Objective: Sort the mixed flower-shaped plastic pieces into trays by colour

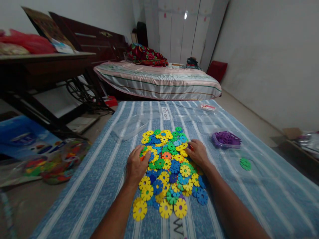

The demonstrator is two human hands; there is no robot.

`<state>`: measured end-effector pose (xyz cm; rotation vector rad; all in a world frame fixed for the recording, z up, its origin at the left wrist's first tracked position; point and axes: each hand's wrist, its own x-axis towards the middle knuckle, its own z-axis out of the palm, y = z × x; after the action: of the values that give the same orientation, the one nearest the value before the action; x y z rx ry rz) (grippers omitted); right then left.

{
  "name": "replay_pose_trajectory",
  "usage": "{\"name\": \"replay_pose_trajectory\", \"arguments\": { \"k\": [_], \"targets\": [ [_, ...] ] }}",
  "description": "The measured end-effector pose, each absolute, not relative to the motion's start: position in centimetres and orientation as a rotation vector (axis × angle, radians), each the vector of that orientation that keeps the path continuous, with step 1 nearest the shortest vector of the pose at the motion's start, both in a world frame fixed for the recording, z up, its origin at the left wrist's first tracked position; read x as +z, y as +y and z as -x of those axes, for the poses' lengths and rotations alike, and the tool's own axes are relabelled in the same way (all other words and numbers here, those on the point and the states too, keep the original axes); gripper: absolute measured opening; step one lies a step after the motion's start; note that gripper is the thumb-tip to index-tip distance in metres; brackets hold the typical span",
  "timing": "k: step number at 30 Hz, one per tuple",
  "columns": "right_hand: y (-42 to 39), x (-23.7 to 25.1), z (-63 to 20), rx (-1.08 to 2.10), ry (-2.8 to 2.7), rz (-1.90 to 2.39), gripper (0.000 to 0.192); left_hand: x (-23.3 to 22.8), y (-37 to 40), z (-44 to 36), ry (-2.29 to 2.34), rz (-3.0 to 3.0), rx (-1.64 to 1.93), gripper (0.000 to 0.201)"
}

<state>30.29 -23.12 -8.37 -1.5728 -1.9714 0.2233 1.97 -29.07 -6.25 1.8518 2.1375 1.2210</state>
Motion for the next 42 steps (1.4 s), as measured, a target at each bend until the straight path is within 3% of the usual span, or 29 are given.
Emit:
{"name": "replay_pose_trajectory", "arguments": {
  "k": [6, 14, 17, 23, 26, 34, 38, 42],
  "targets": [
    [-22.8, -8.4, -30.7, 0.683, -1.466, 1.347, 0.012, -6.5, -28.9, -1.8, 2.154, -1.824, 1.207, 0.036],
    [-22.9, -7.8, -31.1, 0.842, -1.102, 1.321, 0.038, -6.4, -28.6, -1.7, 2.137, -1.849, 1.188, 0.038],
    [-23.2, -6.2, -31.5, 0.704, -1.145, 1.298, 0.035, -6.4, -28.5, -1.6, 2.124, -1.874, 1.199, 0.035],
    [-23.4, -2.5, -35.3, 0.046, -1.297, 1.337, 0.032, -6.5, -28.3, -1.3, 2.089, -1.912, 1.211, 0.036],
    [-23.2, -1.8, -37.9, -0.135, -1.251, 1.437, 0.034, -6.5, -28.4, -1.3, 2.097, -1.91, 1.21, 0.034],
    [-21.8, -2.0, -41.1, -0.339, -1.274, 1.91, 0.036, -6.4, -28.4, -1.3, 2.111, -1.89, 1.196, 0.034],
    [-22.5, -2.2, -40.7, -0.419, -1.258, 1.767, 0.037, -6.5, -28.4, -1.3, 2.1, -1.895, 1.209, 0.033],
    [-24.0, -2.1, -38.9, -0.244, -1.356, 1.584, 0.032, -6.7, -28.4, -1.5, 2.103, -1.897, 1.201, 0.032]
  ]
}}
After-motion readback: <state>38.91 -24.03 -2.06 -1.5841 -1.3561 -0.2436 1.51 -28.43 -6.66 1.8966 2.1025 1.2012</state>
